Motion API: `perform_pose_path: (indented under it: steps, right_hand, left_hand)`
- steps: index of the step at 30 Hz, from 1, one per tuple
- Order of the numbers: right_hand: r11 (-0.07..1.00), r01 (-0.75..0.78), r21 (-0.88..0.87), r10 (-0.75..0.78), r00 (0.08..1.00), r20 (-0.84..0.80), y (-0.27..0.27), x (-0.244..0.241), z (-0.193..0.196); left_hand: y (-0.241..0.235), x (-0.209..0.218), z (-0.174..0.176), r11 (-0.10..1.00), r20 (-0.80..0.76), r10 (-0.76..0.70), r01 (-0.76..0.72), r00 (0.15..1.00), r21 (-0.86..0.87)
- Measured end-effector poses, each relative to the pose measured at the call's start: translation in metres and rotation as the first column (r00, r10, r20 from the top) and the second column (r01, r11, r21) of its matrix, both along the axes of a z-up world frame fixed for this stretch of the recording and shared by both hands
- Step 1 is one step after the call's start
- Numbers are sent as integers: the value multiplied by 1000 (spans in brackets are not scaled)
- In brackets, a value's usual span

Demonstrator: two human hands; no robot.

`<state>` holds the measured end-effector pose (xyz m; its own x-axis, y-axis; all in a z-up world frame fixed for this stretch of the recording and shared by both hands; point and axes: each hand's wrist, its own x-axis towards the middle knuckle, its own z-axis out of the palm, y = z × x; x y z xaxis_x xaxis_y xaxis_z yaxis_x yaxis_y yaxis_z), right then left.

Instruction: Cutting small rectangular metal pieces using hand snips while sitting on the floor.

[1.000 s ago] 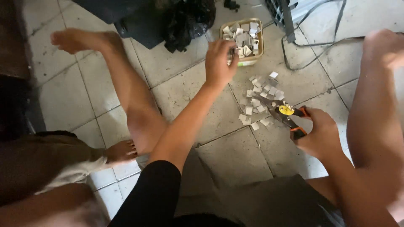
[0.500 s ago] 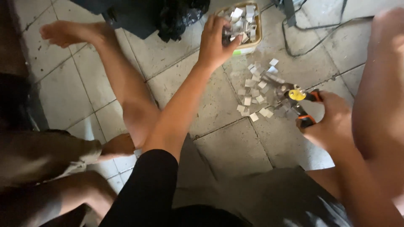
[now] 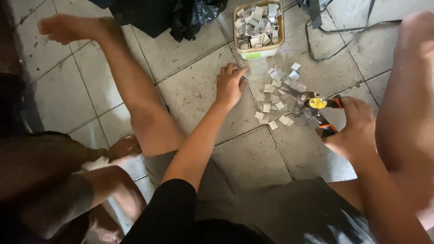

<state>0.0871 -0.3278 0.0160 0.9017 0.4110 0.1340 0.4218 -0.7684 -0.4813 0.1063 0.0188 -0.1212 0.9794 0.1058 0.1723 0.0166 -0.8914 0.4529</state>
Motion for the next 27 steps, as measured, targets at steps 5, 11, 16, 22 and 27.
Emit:
perform_pose_path:
  steps: [5,11,16,22,27]
  right_hand:
    - [993,4,-116,-9,999,-40,4,1,-4]
    - [994,-109,-28,108,993,-43,14,-9,0]
    - [987,-158,38,162,976,-148,23,-19,1]
    - [963,-260,74,266,959,-96,32,-22,8]
    - [964,-256,-71,249,963,-102,38,-22,9]
  left_hand:
    - [0,-13,25,978,72,-74,87,995,-190]
    - [-19,-70,103,729,129,-202,236,971,-643]
    - [-24,-94,141,663,161,-105,190,981,-724]
    - [-21,-103,132,555,185,-109,214,977,-804]
    - [-18,-105,134,443,242,-127,274,962,-854]
